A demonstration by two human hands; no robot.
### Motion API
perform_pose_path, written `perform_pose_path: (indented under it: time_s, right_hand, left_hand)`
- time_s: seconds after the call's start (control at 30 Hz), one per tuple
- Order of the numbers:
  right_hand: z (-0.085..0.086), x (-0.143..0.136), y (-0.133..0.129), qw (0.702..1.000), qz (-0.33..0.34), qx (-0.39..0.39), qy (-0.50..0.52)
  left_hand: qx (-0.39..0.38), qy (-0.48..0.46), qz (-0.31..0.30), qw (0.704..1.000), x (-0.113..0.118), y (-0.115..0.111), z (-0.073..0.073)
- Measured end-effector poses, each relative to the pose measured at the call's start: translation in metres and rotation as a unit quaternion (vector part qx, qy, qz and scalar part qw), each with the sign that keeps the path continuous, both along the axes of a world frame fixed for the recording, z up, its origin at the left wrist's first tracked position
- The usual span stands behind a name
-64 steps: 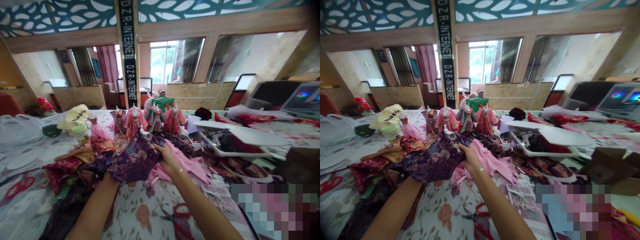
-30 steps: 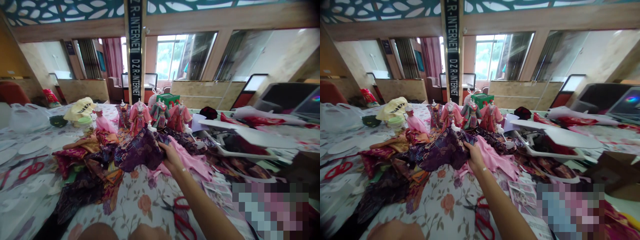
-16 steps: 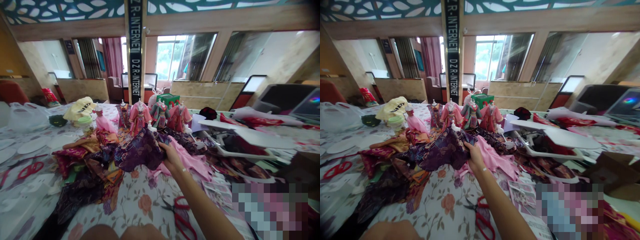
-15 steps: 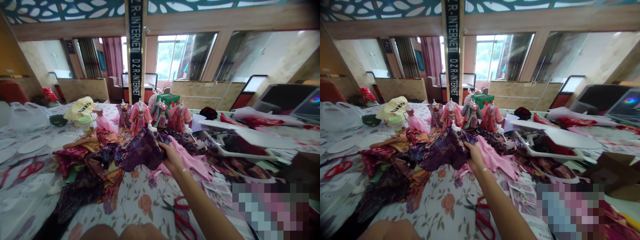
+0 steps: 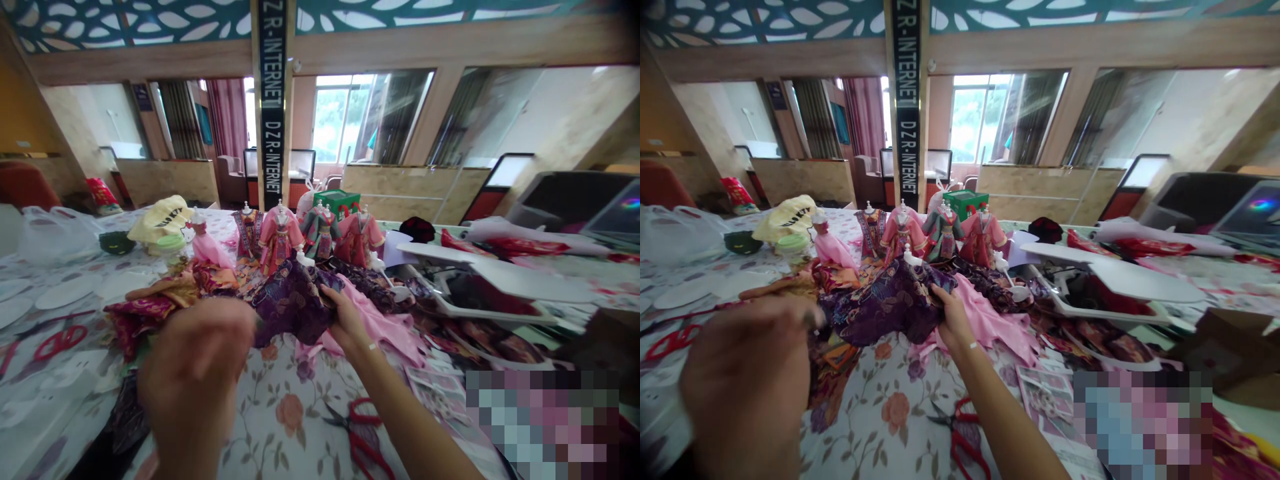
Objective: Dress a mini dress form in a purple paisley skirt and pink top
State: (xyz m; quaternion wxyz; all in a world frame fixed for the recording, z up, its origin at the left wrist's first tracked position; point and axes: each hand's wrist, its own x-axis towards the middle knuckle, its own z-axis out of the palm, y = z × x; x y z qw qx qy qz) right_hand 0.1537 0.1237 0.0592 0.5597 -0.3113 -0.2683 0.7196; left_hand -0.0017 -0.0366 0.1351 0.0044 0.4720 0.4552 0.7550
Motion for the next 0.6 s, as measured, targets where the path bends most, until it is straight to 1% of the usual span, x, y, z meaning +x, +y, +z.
perform_pose_path:
  time_s: [0.03,0.07,0.1,0.13,0.17,0.2,0.23,0.27,0.3,0.33,0.4,0.43,0.47,0.53,0.6]
  right_hand:
    - [0.001,0.001,0.0,1.0,0.002,-0.001,0.004]
    - [0.002,0.002,-0.001,1.0,0.007,-0.001,0.009]
    - [0.003,0.003,-0.001,1.0,0.014,0.0,0.015]
    - [0.004,0.003,-0.001,0.999,0.024,0.002,0.024]
    - [0.005,0.003,-0.001,0.999,0.035,0.005,0.034]
    - [0.005,0.003,-0.002,0.998,0.046,0.008,0.042]
    - [0.005,0.003,-0.002,0.997,0.057,0.011,0.048]
    - [0.004,0.002,-0.002,0.996,0.067,0.014,0.048]
    - [0.003,0.002,-0.002,0.996,0.077,0.015,0.045]
    - [0.002,0.002,-0.001,0.995,0.087,0.014,0.039]
    - [0.001,0.002,-0.001,0.995,0.1,0.014,0.024]
    - [0.001,0.003,0.0,0.994,0.103,0.013,0.018]
    - [0.002,0.003,0.0,0.994,0.104,0.013,0.015]
    - [0.004,0.005,0.0,0.995,0.098,0.016,0.013]
    - [0.006,0.006,-0.001,0.996,0.091,0.023,0.011]
  left_hand:
    - [-0.003,-0.017,0.019,1.0,-0.011,0.015,-0.001]
    - [-0.046,-0.006,0.044,0.998,-0.024,0.03,-0.004]
    - [-0.125,0.022,0.055,0.99,-0.038,0.044,-0.008]
    - [-0.225,0.051,0.041,0.972,-0.051,0.057,-0.015]
    - [-0.321,0.075,0.012,0.944,-0.062,0.068,-0.022]
    - [-0.389,0.083,-0.031,0.917,-0.07,0.078,-0.03]
    - [-0.41,0.071,-0.074,0.906,-0.075,0.087,-0.038]
    - [-0.402,0.042,-0.115,0.907,-0.075,0.095,-0.045]
    - [-0.382,-0.004,-0.167,0.909,-0.072,0.102,-0.051]
    - [-0.359,-0.066,-0.222,0.904,-0.067,0.108,-0.057]
    - [-0.318,-0.183,-0.309,0.877,-0.052,0.118,-0.063]
    - [-0.303,-0.222,-0.333,0.865,-0.046,0.123,-0.065]
    - [-0.291,-0.243,-0.343,0.859,-0.04,0.127,-0.067]
    - [-0.261,-0.266,-0.349,0.86,-0.034,0.133,-0.068]
    - [-0.231,-0.306,-0.363,0.849,-0.031,0.136,-0.07]
